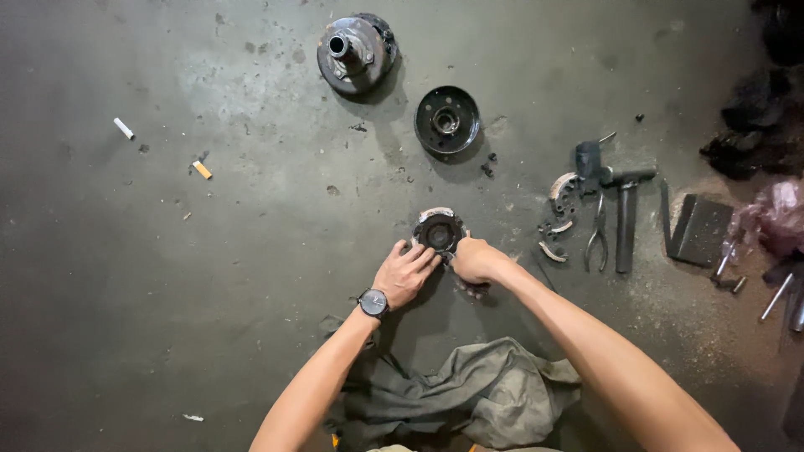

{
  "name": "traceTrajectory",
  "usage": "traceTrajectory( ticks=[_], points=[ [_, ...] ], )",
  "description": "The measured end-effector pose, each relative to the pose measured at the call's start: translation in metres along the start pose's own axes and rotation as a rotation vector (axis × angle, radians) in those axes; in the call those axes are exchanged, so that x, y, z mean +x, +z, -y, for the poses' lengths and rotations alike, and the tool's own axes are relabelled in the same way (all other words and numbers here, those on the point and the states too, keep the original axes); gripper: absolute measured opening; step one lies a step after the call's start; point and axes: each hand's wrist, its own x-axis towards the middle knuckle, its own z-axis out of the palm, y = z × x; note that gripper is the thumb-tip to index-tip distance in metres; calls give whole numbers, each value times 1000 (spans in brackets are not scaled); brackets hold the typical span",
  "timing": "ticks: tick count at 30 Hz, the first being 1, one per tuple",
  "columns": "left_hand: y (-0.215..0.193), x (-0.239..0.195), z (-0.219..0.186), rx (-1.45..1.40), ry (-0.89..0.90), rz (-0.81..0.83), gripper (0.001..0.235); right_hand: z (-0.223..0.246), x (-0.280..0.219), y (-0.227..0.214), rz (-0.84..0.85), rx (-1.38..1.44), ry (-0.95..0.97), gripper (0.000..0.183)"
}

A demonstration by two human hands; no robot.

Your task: The person kneels on a workshop floor disassembling a motorcycle clutch assembly. They use a screwdriver and pliers to pry off clutch shoes and springs, separate the hub from the plate, remove small pins and components, and set the parts aside on the floor.

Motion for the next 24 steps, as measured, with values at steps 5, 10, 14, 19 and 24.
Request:
traceTrajectory(
  ticks=[5, 10, 14, 19, 24],
  points=[
    [-1, 0, -1, 0, 17, 16, 44, 8, -27, -13, 16, 134, -30, 35],
    [-10, 1, -11, 20, -17, -1, 42, 4, -55, -25, 3, 380, 8, 32],
    [-34, -5, -21, -81, -112, -97, 50, -12, -76, 2, -21, 565, -52, 28],
    [-40, -17, -12, -119, -254, -203, 47, 3, -112, 35, -813, 434, -389, 23],
    [-43, -1, 19, -57, -443, -286, 39, 0, -74, 65, -747, 313, -376, 19]
  ],
)
